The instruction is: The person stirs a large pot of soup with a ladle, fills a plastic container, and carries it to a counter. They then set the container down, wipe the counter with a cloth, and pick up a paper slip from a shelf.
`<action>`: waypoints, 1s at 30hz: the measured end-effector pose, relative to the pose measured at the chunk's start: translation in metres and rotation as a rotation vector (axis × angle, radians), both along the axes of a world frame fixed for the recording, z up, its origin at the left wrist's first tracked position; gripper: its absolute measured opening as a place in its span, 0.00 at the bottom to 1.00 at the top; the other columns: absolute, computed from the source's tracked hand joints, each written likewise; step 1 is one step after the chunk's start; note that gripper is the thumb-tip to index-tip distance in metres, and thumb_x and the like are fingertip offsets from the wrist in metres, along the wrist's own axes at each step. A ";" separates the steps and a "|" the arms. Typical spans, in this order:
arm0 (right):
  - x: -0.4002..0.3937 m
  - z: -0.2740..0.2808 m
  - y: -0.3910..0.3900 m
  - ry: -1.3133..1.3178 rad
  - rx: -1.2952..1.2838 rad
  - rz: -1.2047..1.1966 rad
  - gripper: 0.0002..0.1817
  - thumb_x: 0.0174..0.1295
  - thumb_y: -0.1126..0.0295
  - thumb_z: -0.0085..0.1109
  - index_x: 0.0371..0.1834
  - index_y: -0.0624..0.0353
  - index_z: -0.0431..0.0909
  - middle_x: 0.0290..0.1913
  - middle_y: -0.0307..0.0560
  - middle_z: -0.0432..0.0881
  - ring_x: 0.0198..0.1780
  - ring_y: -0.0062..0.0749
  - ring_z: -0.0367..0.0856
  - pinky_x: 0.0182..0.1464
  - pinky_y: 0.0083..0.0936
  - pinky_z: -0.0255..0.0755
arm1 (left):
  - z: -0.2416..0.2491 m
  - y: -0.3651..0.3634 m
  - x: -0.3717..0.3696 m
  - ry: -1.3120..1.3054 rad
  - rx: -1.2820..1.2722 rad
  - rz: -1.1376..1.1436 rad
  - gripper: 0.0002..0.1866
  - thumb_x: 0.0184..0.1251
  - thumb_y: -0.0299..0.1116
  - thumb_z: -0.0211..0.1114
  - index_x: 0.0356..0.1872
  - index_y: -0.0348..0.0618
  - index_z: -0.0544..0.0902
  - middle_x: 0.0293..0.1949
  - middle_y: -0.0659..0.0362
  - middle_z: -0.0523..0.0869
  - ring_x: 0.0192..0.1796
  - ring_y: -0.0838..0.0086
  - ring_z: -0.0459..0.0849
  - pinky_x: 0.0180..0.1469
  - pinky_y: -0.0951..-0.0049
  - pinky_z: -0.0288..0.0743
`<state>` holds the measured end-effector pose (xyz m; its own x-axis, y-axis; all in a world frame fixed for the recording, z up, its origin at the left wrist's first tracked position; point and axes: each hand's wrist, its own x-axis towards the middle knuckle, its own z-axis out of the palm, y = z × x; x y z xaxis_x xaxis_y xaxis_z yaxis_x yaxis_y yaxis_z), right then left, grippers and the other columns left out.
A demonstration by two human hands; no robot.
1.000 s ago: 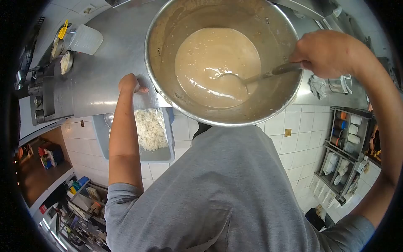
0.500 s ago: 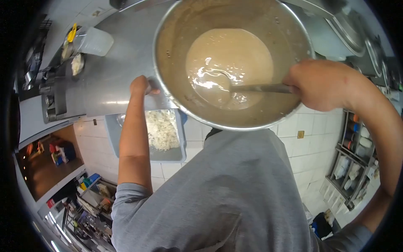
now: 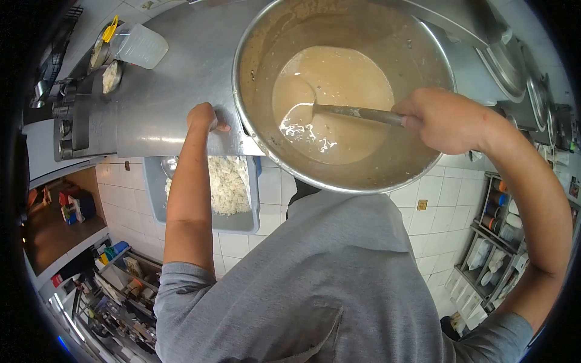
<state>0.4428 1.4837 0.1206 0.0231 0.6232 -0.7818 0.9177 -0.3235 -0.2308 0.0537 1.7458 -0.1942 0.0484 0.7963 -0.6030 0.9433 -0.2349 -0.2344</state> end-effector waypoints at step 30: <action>-0.007 0.050 -0.066 0.114 0.062 -0.352 0.25 0.74 0.76 0.67 0.74 0.61 0.82 0.41 0.59 0.91 0.37 0.35 0.88 0.48 0.35 0.82 | 0.003 0.002 0.000 -0.015 -0.004 0.037 0.47 0.36 0.57 0.98 0.62 0.44 0.93 0.65 0.52 0.93 0.69 0.53 0.90 0.67 0.56 0.87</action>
<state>0.4357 1.4177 0.1707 0.1594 0.6385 -0.7529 0.7198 -0.5971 -0.3540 0.0537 1.7483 -0.1917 0.0277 0.7954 -0.6054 0.9547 -0.2005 -0.2197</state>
